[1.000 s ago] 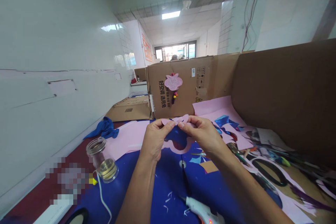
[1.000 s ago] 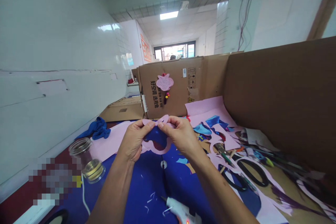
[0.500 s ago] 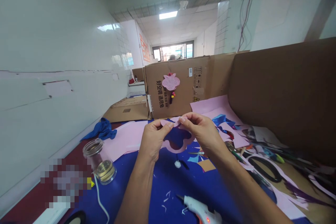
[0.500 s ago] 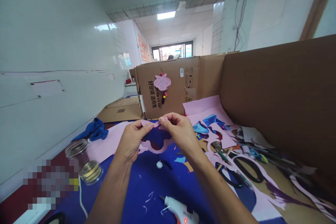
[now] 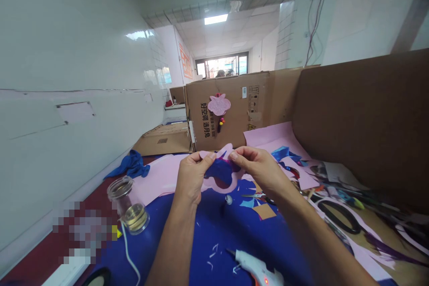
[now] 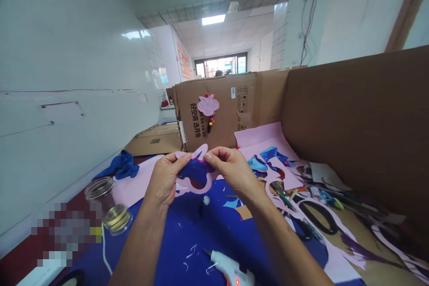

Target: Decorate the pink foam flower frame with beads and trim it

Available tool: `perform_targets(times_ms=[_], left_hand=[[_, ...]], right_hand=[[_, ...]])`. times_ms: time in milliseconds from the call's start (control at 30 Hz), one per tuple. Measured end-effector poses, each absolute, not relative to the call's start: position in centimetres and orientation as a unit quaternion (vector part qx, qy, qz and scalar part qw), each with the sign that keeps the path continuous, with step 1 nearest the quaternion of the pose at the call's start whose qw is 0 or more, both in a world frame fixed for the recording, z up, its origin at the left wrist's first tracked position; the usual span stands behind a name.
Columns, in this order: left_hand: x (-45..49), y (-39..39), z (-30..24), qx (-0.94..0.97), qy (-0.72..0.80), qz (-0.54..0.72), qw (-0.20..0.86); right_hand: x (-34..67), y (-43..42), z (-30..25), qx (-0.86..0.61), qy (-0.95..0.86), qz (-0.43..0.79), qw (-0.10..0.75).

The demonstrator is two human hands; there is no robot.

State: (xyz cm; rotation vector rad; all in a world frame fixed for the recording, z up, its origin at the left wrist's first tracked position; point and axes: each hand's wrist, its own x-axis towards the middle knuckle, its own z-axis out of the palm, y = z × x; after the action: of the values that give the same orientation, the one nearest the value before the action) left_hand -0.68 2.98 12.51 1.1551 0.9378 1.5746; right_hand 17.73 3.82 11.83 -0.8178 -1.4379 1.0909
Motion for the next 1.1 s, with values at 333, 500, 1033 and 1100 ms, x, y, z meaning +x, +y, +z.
perform_targets(times_ms=[333, 500, 1033, 1100], left_hand=[[-0.4, 2.7, 12.6, 0.487, 0.380, 0.625, 0.478], [-0.7, 3.1, 12.5, 0.469, 0.392, 0.645, 0.459], [-1.6, 2.9, 12.7, 0.464, 0.422, 0.588, 0.511], [-1.5, 2.9, 12.6, 0.457, 0.421, 0.600, 0.505]], right_hand=[[17.7, 4.0, 11.9, -0.356, -0.597, 0.438, 0.570], [18.2, 3.9, 11.9, -0.361, -0.594, 0.466, 0.547], [19.3, 4.7, 11.6, -0.379, -0.525, 0.459, 0.608], [19.2, 4.6, 11.7, -0.370, -0.527, 0.476, 0.598]])
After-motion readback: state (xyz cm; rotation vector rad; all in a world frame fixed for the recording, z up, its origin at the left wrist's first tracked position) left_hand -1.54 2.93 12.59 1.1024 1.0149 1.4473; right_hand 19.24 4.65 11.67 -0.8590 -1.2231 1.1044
